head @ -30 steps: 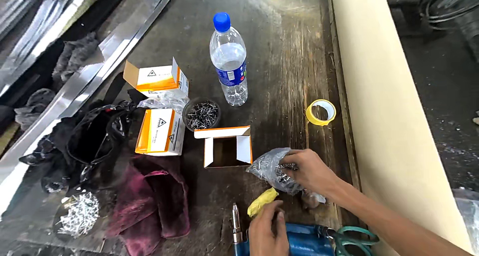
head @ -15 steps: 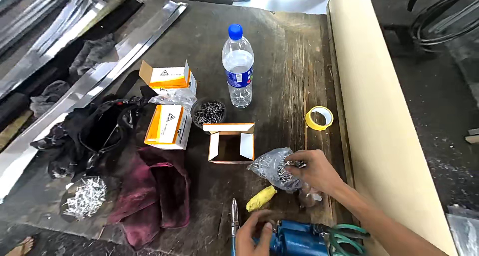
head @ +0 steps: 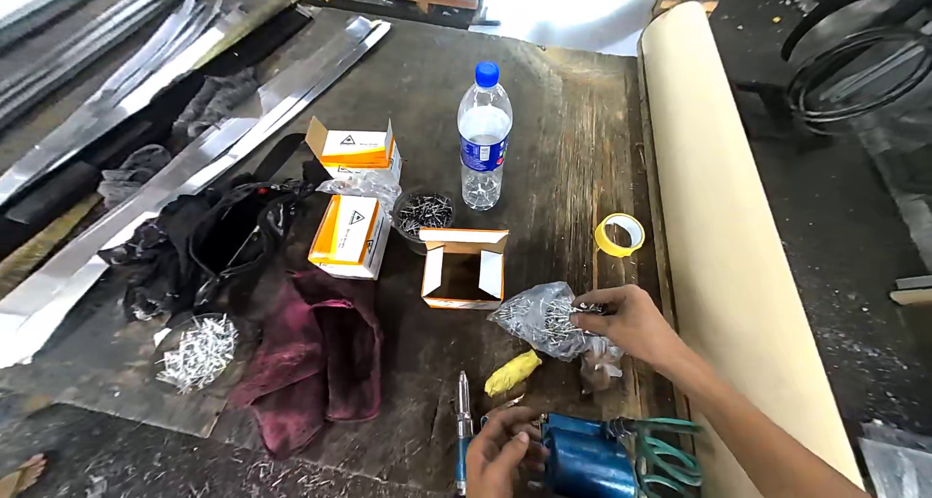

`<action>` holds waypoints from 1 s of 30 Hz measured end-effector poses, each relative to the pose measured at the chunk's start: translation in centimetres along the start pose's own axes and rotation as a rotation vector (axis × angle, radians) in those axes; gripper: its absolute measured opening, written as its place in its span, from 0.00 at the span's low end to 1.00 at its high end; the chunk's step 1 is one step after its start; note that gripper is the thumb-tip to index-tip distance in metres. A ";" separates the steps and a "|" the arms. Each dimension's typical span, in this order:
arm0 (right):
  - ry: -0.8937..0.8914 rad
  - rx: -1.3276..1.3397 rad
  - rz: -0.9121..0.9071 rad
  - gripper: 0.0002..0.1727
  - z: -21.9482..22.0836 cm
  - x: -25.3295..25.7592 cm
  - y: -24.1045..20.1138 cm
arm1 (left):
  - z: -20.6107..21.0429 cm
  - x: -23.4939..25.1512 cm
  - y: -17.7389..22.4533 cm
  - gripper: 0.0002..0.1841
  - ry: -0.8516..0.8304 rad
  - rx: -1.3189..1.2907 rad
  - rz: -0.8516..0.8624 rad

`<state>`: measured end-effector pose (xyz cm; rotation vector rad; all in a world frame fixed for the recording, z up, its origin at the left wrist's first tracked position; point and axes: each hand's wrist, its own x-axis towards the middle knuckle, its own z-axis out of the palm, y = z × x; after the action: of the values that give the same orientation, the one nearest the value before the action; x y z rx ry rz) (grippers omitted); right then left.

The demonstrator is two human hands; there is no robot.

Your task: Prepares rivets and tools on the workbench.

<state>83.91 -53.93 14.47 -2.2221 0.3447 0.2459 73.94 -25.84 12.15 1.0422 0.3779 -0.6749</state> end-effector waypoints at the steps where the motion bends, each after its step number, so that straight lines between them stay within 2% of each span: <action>1: 0.001 0.059 0.021 0.07 -0.2 -0.4 -0.2 | -0.2 -0.4 -0.1 0.17 -0.010 -0.027 -0.011; 4: 0.029 0.307 0.064 0.09 -1.1 -3.1 -2.4 | -0.4 -1.8 -0.7 0.19 -0.075 -0.153 -0.024; 9: 0.012 0.440 -0.001 0.12 -0.8 -10.6 -6.0 | 0.7 -4.1 -1.5 0.24 -0.132 -0.492 -0.098; 12: -0.030 0.462 -0.144 0.12 0.6 -15.7 -6.2 | 1.4 -6.0 -3.0 0.30 -0.167 -0.659 -0.124; 16: -0.048 0.475 -0.297 0.10 3.0 -22.4 -5.7 | 2.1 -9.4 -4.5 0.33 -0.165 -0.653 -0.176; 21: 0.076 0.212 -0.388 0.07 7.5 -30.7 -4.4 | 1.7 -14.6 -6.7 0.38 -0.206 -0.565 -0.209; 25: 0.149 -0.129 -0.463 0.08 12.9 -36.8 -5.8 | -0.3 -18.8 -10.2 0.42 -0.190 -0.556 -0.127; 30: -0.031 -0.387 -0.566 0.10 18.8 -44.7 -4.6 | -4.7 -24.8 -15.1 0.42 -0.209 -0.709 0.022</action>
<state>42.24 -29.24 19.25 -2.5833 -0.3835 0.0382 45.60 -18.51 14.48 0.2995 0.3810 -0.5590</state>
